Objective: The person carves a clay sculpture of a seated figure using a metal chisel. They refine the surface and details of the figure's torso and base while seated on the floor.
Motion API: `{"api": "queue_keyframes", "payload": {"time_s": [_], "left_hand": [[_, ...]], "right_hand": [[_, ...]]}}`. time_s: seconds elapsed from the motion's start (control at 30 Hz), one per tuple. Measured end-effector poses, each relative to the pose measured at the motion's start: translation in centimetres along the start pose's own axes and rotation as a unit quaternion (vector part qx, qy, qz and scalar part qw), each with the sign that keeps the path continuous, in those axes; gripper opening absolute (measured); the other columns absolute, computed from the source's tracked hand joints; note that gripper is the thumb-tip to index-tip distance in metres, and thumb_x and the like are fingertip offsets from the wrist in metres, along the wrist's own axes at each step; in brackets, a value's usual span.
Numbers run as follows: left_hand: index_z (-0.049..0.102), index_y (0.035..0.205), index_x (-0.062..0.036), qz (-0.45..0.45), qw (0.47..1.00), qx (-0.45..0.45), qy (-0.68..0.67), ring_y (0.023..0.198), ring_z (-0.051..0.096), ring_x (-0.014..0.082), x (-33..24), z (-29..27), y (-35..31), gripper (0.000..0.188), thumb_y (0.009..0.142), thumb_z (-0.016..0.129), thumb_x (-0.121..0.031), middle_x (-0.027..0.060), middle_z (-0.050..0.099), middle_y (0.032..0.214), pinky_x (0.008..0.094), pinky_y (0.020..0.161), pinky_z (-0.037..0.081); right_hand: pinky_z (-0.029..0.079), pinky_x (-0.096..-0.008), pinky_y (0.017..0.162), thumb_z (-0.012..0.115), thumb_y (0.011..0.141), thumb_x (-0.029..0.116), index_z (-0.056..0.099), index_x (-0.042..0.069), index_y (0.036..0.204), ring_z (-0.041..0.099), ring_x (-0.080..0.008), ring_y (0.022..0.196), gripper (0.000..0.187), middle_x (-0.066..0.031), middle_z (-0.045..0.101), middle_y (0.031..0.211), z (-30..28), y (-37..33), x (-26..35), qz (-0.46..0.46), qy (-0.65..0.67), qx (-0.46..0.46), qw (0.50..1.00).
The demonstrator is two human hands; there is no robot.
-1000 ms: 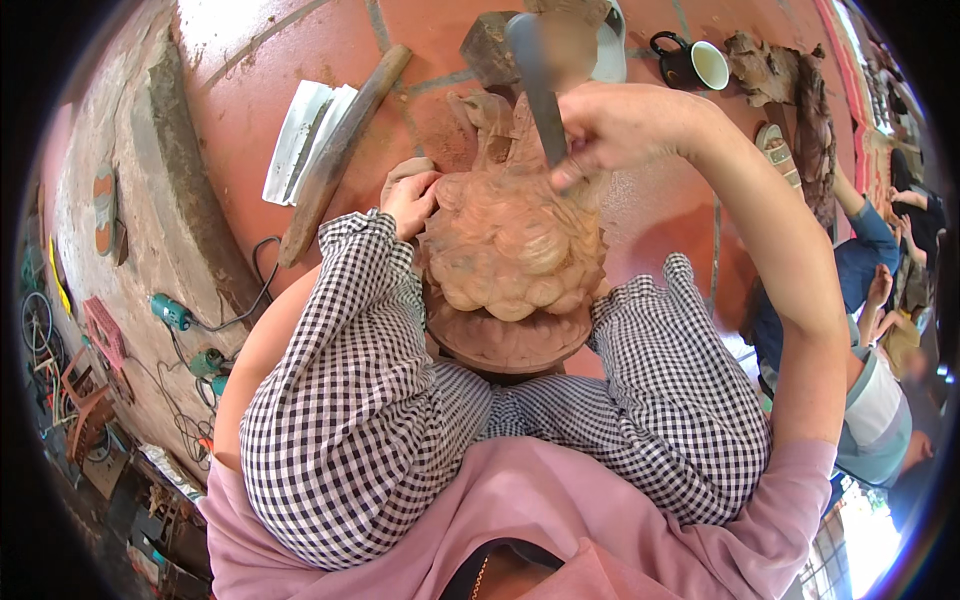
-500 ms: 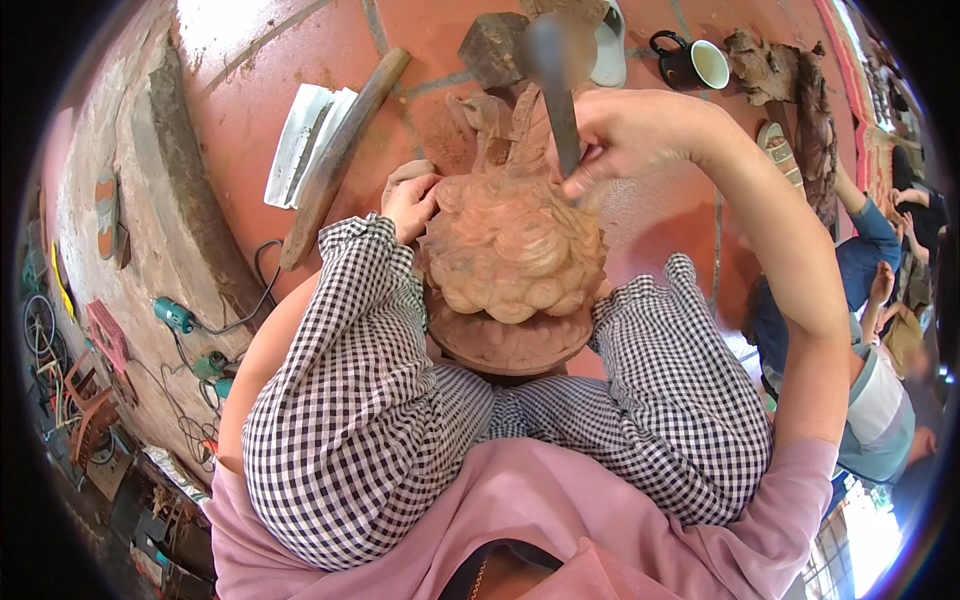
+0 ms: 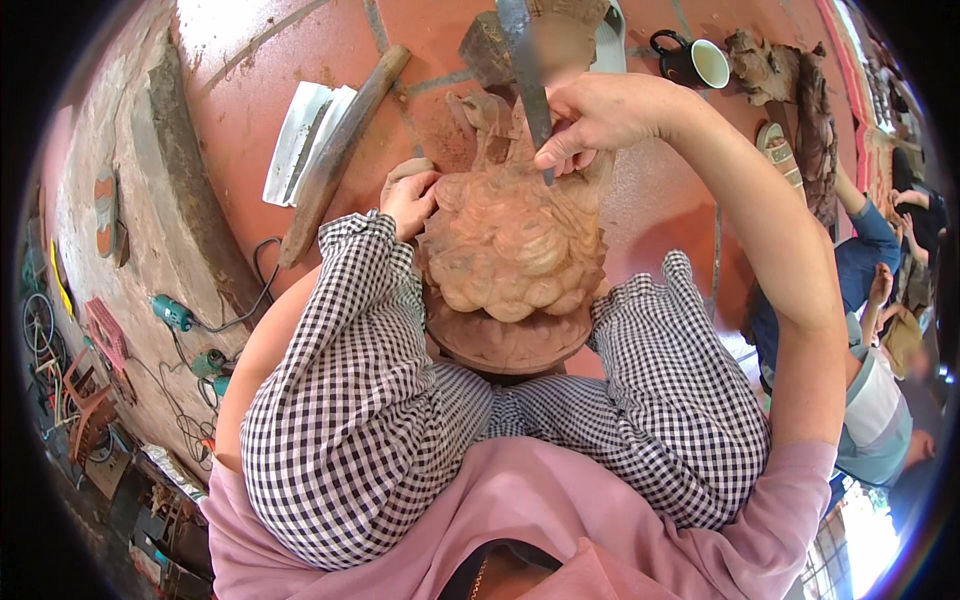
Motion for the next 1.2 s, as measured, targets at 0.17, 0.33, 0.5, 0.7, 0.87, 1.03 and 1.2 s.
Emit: {"api": "queue_keyframes", "payload": {"time_s": [0.17, 0.33, 0.5, 0.7, 0.87, 1.03, 1.2], "left_hand": [[0.063, 0.122, 0.0014, 0.013, 1.0, -0.001, 0.007, 0.102, 0.067, 0.0267, -0.8, -0.3, -0.2, 0.039, 0.1, 0.049, -0.028, 0.0172, 0.07, 0.11, 0.0366, 0.088, 0.051], [0.063, 0.122, 0.0013, -0.003, 1.0, 0.001, 0.021, 0.103, 0.066, 0.0273, -0.3, -0.2, -0.2, 0.04, 0.1, 0.048, -0.029, 0.017, 0.07, 0.111, 0.0369, 0.088, 0.051], [0.063, 0.123, 0.0007, 0.0, 1.0, 0.001, 0.022, 0.104, 0.066, 0.0284, 0.1, -0.1, -0.3, 0.04, 0.1, 0.048, -0.029, 0.017, 0.07, 0.113, 0.0372, 0.089, 0.051], [0.063, 0.123, -0.0001, -0.002, 1.0, 0.005, -0.001, 0.105, 0.066, 0.0299, -0.5, 0.2, 0.4, 0.036, 0.098, 0.051, -0.024, 0.0169, 0.07, 0.113, 0.0374, 0.09, 0.051], [0.063, 0.123, -0.0021, 0.046, 0.992, -0.068, 0.1, 0.094, 0.065, 0.0177, 2.8, 0.0, 0.7, 0.036, 0.09, 0.056, -0.014, 0.0097, 0.069, 0.099, 0.0321, 0.084, 0.053], [0.064, 0.128, -0.013, -0.008, 0.993, -0.029, 0.11, 0.129, 0.051, 0.0323, 1.4, -0.5, -1.4, 0.045, 0.088, 0.059, -0.033, 0.0142, 0.06, 0.133, 0.0455, 0.111, 0.037], [0.067, 0.12, -0.0048, 0.001, 0.992, -0.043, 0.122, 0.116, 0.061, 0.0329, -1.2, 1.4, 1.4, 0.039, 0.097, 0.054, -0.033, 0.0158, 0.069, 0.118, 0.044, 0.101, 0.045]], "right_hand": [[0.051, -0.0325, 0.075, 0.077, 0.086, 0.033, 0.069, 0.002, 0.09, 0.063, -0.0151, 0.08, 0.032, -0.0014, 0.07, 0.085, 0.5, 0.4, -1.0, -0.065, 0.044, 0.007, 0.997], [0.052, -0.0329, 0.068, 0.082, 0.077, 0.044, 0.067, -0.001, 0.086, 0.068, -0.0178, 0.076, 0.049, -0.0086, 0.069, 0.078, 0.6, 0.9, -0.6, -0.095, -0.076, 0.005, 0.993], [0.051, -0.0332, 0.064, 0.081, 0.078, 0.041, 0.065, 0.0, 0.083, 0.068, -0.0185, 0.073, 0.045, -0.0077, 0.069, 0.075, 0.2, -0.5, 1.5, -0.028, -0.146, -0.022, 0.989], [0.046, -0.0338, 0.056, 0.079, 0.082, 0.036, 0.055, -0.001, 0.076, 0.057, -0.0183, 0.062, 0.044, -0.0063, 0.063, 0.068, 0.6, 0.4, -0.1, -0.023, 0.062, -0.041, 0.997], [0.045, -0.0343, 0.056, 0.078, 0.083, 0.034, 0.061, -0.002, 0.077, 0.053, -0.0159, 0.06, 0.04, -0.0052, 0.056, 0.063, 0.6, 1.0, 2.1, -0.193, -0.146, -0.031, 0.97], [0.044, -0.0308, 0.049, 0.075, 0.085, 0.019, 0.055, 0.002, 0.069, 0.053, -0.0101, 0.055, 0.031, -0.0019, 0.054, 0.059, 0.7, 0.8, 3.8, -0.085, -0.002, -0.034, 0.996], [0.049, -0.0294, 0.053, 0.075, 0.084, 0.009, 0.062, -0.001, 0.077, 0.06, -0.0117, 0.059, 0.018, -0.0039, 0.062, 0.065, 1.1, 0.2, -0.4, -0.03, 0.095, -0.043, 0.994]]}}
Point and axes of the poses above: each hand's wrist, its own y-axis towards the middle knuckle, its own z-axis out of the palm, x = y × z, the point moved 6 cm from there along y, towards the middle knuckle
